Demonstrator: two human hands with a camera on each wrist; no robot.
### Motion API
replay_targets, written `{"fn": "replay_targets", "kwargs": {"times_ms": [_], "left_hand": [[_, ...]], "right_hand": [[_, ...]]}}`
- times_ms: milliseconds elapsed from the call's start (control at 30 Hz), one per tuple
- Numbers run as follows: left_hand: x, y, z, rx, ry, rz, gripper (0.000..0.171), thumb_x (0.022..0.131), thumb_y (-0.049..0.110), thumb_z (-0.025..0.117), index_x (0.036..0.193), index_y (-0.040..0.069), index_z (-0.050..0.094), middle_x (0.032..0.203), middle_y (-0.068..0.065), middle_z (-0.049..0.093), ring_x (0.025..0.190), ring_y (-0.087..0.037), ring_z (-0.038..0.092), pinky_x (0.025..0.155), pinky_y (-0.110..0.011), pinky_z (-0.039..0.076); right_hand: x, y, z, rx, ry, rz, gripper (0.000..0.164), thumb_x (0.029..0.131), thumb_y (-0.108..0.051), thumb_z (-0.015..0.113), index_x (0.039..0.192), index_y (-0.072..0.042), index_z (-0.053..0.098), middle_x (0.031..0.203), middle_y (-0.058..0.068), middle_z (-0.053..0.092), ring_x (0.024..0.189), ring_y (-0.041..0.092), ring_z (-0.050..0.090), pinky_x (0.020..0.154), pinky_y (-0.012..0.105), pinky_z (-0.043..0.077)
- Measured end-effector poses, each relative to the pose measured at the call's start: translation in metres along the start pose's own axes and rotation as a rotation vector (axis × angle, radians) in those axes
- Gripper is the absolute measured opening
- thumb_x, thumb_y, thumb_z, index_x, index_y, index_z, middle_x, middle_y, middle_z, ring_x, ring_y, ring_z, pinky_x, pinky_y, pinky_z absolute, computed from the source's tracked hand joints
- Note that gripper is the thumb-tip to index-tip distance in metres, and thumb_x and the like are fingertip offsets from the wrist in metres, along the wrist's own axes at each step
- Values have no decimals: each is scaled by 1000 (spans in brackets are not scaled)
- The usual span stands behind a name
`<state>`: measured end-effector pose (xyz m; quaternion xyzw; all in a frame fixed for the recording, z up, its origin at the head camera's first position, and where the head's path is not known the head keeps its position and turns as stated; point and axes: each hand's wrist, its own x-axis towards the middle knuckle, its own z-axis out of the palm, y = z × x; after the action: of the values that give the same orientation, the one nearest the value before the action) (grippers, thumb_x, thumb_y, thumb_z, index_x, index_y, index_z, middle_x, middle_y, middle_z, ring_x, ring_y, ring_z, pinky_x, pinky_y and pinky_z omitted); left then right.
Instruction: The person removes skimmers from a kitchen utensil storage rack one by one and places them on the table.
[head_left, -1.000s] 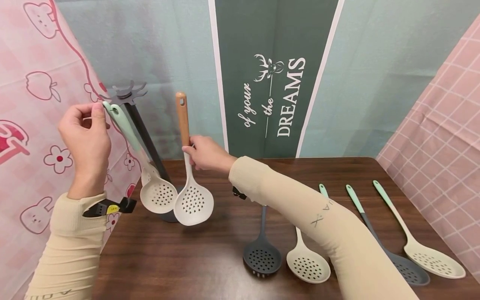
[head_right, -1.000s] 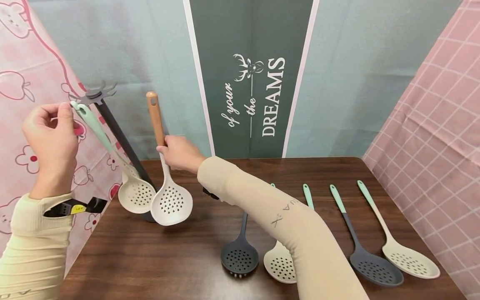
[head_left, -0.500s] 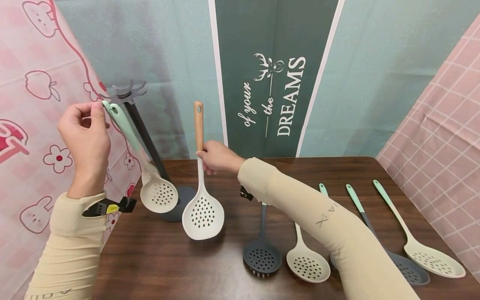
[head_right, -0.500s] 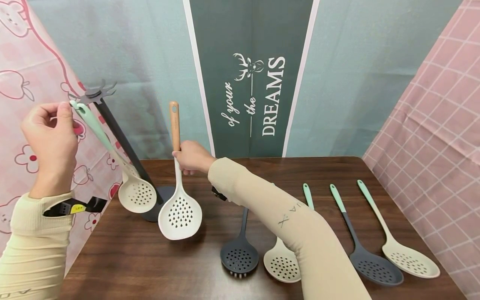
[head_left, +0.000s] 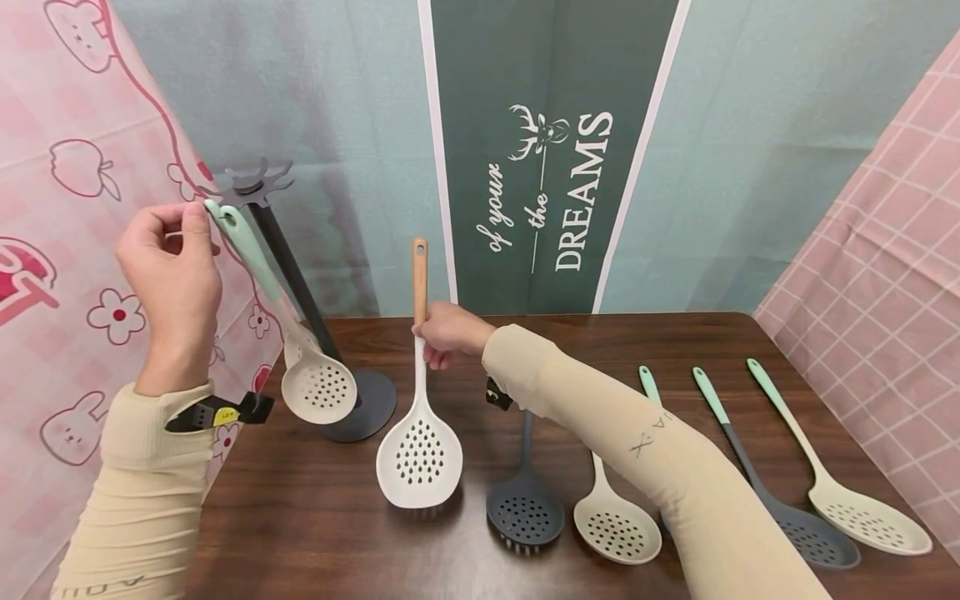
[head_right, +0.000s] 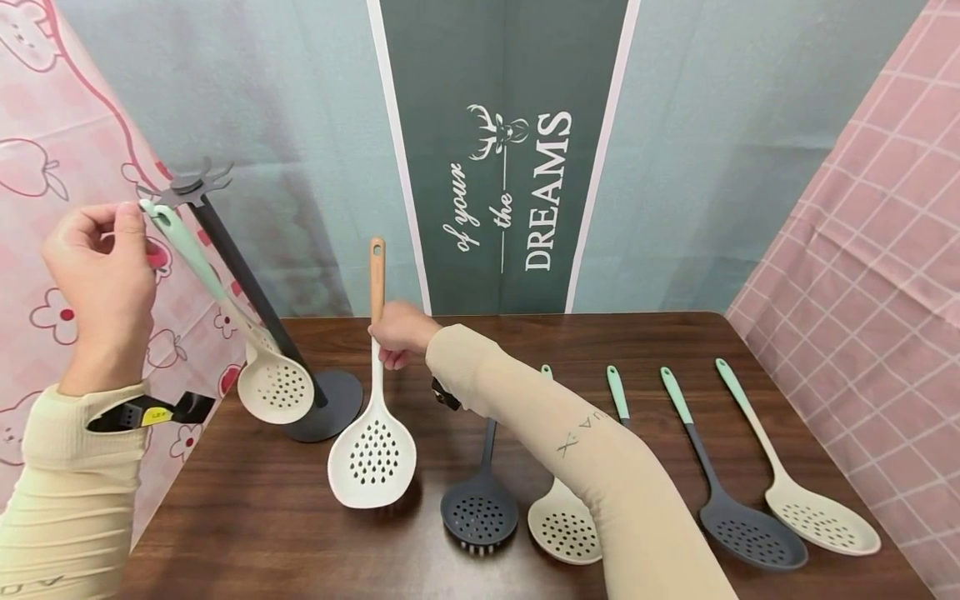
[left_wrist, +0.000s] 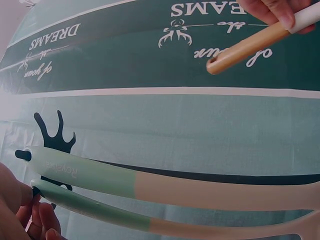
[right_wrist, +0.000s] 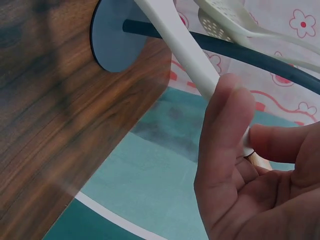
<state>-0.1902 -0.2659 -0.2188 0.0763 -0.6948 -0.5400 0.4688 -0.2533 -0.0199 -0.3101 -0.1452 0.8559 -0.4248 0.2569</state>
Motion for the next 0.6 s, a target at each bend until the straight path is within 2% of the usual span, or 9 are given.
{"fn": "replay_targets", "kwargs": {"times_ms": [233,400,600], "left_hand": [[0,3,1,-6,3,-13,11,100,16,65,100,11,75,90,7,61,70,-7,53,70,-17,47],[-1,4,2,-8,2,-6,11,100,16,65,99,11,74,89,7,61,69,-7,52,69,-17,47],[-1,3,2,-11,-2,-14,10,100,16,64,98,12,74,89,6,60,71,-7,53,71,-17,46]], "right_hand": [[4,11,6,25,-28,36,19,107,-10,47,94,2,53,62,11,59,48,15,58,47,24,51],[5,22,13,-13,-65,75,25,107,-11,47,87,1,56,62,10,61,48,15,59,49,25,52],[8,33,23,23,-91,106,28,106,-11,47,82,0,55,61,10,60,46,14,58,46,23,50]]}}
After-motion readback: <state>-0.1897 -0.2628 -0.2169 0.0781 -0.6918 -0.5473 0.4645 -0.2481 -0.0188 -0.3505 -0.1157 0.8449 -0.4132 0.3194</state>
